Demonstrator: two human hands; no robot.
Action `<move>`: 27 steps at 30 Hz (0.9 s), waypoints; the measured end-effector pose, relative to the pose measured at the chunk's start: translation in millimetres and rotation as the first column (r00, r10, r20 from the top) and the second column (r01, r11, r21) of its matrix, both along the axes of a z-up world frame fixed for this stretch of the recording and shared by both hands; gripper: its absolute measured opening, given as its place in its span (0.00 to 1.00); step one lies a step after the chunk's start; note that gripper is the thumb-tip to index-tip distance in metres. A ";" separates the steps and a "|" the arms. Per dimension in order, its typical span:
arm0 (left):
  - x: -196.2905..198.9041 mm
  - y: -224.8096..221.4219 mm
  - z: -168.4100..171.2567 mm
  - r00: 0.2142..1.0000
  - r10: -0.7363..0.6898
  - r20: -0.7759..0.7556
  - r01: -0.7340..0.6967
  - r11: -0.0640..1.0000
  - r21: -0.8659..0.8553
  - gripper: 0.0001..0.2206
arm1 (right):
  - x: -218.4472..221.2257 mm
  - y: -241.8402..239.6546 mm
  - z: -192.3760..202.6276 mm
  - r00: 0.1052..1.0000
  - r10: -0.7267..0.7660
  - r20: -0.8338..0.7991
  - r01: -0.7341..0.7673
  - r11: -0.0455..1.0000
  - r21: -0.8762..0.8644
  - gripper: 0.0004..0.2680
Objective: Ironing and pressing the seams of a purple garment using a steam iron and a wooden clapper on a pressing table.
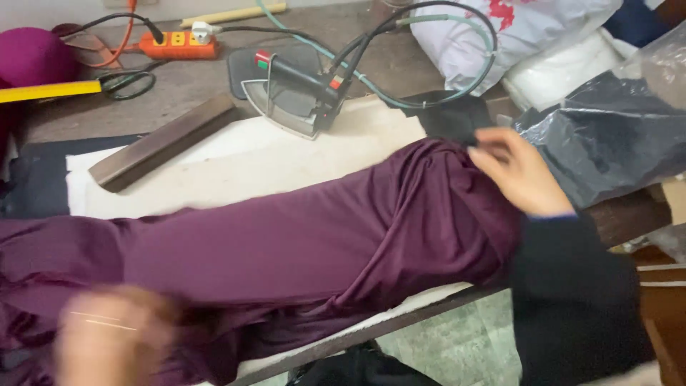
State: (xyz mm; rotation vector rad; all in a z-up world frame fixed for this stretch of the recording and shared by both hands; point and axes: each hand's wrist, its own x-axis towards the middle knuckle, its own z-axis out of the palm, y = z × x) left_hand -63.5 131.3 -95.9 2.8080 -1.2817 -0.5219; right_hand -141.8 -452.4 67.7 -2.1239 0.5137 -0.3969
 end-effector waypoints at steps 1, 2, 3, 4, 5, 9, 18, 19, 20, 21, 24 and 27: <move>10.7 -32.8 -5.5 0.999 -0.045 0.000 0.045 0.998 0.037 0.11 | -21.8 -3.0 1.5 0.975 -0.118 -0.189 0.123 0.992 0.013 0.15; 16.0 -67.6 -11.3 0.996 -0.093 0.001 0.093 0.993 0.075 0.12 | -44.3 -5.6 3.1 0.900 -0.228 -0.371 0.247 0.969 0.004 0.18; -2.4 -75.6 -32.2 0.995 -0.098 0.001 0.097 0.993 0.067 0.12 | -56.4 -2.9 1.8 0.899 -0.235 -0.370 0.251 0.968 -0.003 0.18; -20.4 -84.0 -53.0 0.964 -0.088 0.250 0.123 0.984 -0.128 0.28 | -69.2 0.0 0.4 0.809 -0.305 -0.502 0.361 0.933 0.014 0.20; -38.8 -92.6 -74.0 0.879 -0.022 0.476 0.189 0.933 -0.307 0.49 | -82.3 3.0 -1.2 0.695 -0.358 -0.624 0.469 0.883 0.015 0.23; -44.4 -116.4 -113.1 0.926 0.082 0.367 -0.056 0.995 -0.080 0.39 | -127.0 -8.3 -65.1 0.739 -0.366 -0.566 0.605 0.729 0.319 0.26; -8.3 -112.4 -49.6 0.966 -0.144 0.217 0.195 0.951 -0.238 0.06 | -142.1 -85.7 -53.3 0.380 -0.664 -0.644 0.845 0.533 -0.052 0.07; -2.5 -110.6 -35.8 0.995 -0.095 -0.011 0.092 0.984 -0.153 0.05 | -158.4 -119.1 -59.5 0.616 -0.707 -0.346 0.787 0.567 0.242 0.04; 3.1 -107.6 -21.3 0.973 -0.015 -0.231 0.005 0.999 -0.045 0.04 | -172.3 -152.5 -66.5 0.710 -0.704 0.024 0.609 0.630 0.482 0.04; 8.0 -107.8 15.5 0.974 -0.007 -0.226 -0.003 0.999 -0.042 0.04 | -154.8 -152.9 -47.6 0.715 -0.699 0.025 0.602 0.633 0.487 0.04; 17.2 -96.5 102.9 0.754 0.616 -0.228 -0.562 0.785 0.262 0.12 | -85.3 -134.5 5.8 0.805 -0.497 0.326 0.312 0.820 0.479 0.09; 15.7 -77.6 149.5 0.826 0.516 -0.226 -0.550 0.654 -0.519 0.06 | -11.8 -81.8 33.8 0.943 -0.271 0.192 0.190 0.914 0.358 0.06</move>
